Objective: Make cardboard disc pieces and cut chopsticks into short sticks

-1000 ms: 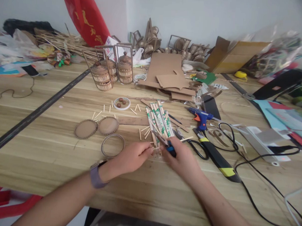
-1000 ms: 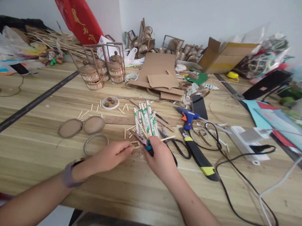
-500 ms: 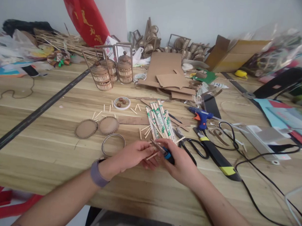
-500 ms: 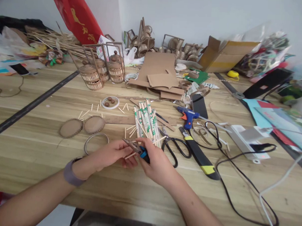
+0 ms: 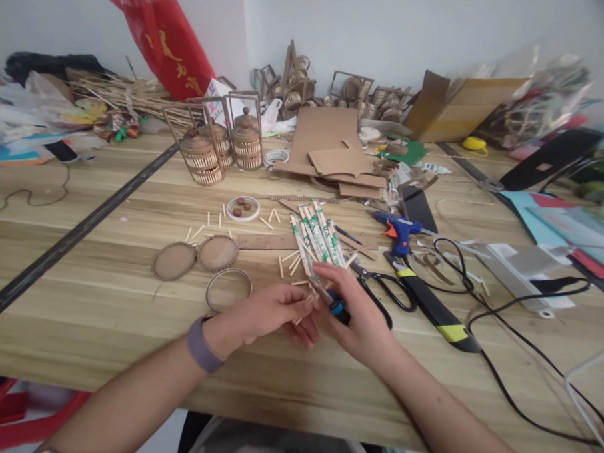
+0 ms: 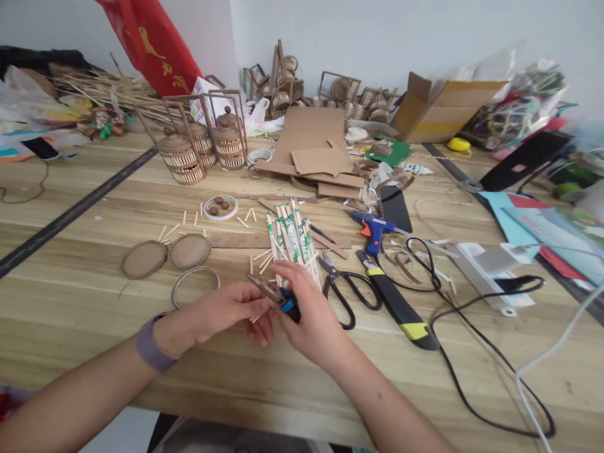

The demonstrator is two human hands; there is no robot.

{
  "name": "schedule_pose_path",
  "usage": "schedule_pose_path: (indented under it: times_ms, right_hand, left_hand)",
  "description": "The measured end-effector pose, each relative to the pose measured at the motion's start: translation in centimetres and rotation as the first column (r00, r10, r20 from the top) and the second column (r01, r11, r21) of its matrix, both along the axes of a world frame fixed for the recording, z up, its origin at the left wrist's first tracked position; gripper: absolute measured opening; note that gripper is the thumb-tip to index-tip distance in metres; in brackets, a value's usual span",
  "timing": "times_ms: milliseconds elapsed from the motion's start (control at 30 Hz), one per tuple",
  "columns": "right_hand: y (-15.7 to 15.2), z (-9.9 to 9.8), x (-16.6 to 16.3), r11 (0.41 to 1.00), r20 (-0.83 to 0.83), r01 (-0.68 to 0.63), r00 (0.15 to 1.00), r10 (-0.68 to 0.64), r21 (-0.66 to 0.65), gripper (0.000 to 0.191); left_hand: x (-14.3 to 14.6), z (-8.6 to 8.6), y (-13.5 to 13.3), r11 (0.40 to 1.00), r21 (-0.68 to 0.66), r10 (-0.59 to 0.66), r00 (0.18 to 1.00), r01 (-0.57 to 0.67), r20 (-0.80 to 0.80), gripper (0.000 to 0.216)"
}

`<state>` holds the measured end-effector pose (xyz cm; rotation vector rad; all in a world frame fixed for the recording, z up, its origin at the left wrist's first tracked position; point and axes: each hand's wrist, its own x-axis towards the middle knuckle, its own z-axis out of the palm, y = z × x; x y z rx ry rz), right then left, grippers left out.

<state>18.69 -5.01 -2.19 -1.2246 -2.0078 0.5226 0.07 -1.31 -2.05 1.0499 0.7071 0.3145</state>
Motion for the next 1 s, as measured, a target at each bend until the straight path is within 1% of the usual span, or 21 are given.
schedule_pose_path:
  times_ms: [67,100,167,233,367,500,633,767,833,900,933,967,1000]
  right_hand:
    - [-0.1,-0.2,-0.1,0.989,-0.019,0.104,0.995,-0.103,0.108,0.042]
    - [-0.1,-0.3,-0.2,0.980,-0.017,0.142,0.990,-0.141,0.141,0.044]
    - [-0.2,-0.5,-0.4,0.969,0.009,0.175,0.984,-0.180,0.173,0.051]
    - [-0.3,-0.9,-0.7,0.968,0.046,0.172,0.982,-0.183,0.183,0.057]
    - [-0.4,-1.5,-1.3,0.968,0.106,0.141,0.980,-0.166,0.207,0.062]
    - [-0.2,-1.9,-1.5,0.966,0.134,0.158,0.973,-0.188,0.207,0.060]
    - [-0.2,-2.1,-1.5,0.962,0.152,0.156,0.969,-0.192,0.223,0.058]
    - [-0.2,-1.8,-1.3,0.968,0.137,0.134,0.977,-0.165,0.212,0.062]
    - [-0.3,-1.2,-1.0,0.974,0.097,0.130,0.984,-0.151,0.187,0.061]
    - [-0.3,-0.4,-0.6,0.987,0.047,0.119,0.991,-0.125,0.110,0.046]
    - [-0.3,0.1,-0.4,0.993,0.022,0.110,0.994,-0.111,0.040,0.037]
    - [-0.2,0.6,-0.2,0.994,-0.005,0.099,0.995,-0.100,-0.055,0.030]
    - [-0.2,1.0,0.0,0.982,-0.037,0.087,0.995,-0.095,-0.169,0.026]
  left_hand:
    - [0.1,-0.2,0.1,0.993,-0.009,0.116,0.993,-0.116,0.025,0.047]
    - [0.2,-0.4,0.1,0.983,-0.010,0.183,0.982,-0.182,0.039,0.045]
    - [0.5,-0.6,0.1,0.958,-0.021,0.286,0.956,-0.285,0.072,0.041]
    - [0.8,-0.7,-0.1,0.941,-0.037,0.339,0.935,-0.337,0.103,0.035]
    - [1.5,-0.7,-0.6,0.923,-0.022,0.384,0.918,-0.383,0.101,0.024]
    - [1.8,-1.0,-1.1,0.905,0.020,0.422,0.902,-0.425,0.095,0.025]
    - [1.9,-1.3,-1.4,0.895,0.048,0.439,0.894,-0.444,0.087,0.020]
    - [1.6,-1.1,-1.2,0.875,0.098,0.467,0.880,-0.474,0.088,0.016]
    - [1.3,-0.8,-0.8,0.879,0.091,0.459,0.882,-0.468,0.104,0.017]
    - [0.8,-0.4,-0.3,0.886,0.112,0.440,0.892,-0.450,0.107,0.022]
    - [0.5,-0.2,-0.1,0.886,0.139,0.432,0.897,-0.442,0.098,0.026]
    - [0.2,0.0,0.2,0.883,0.171,0.428,0.900,-0.436,0.087,0.030]
    - [0.0,0.1,0.3,0.877,0.204,0.429,0.900,-0.435,0.076,0.033]
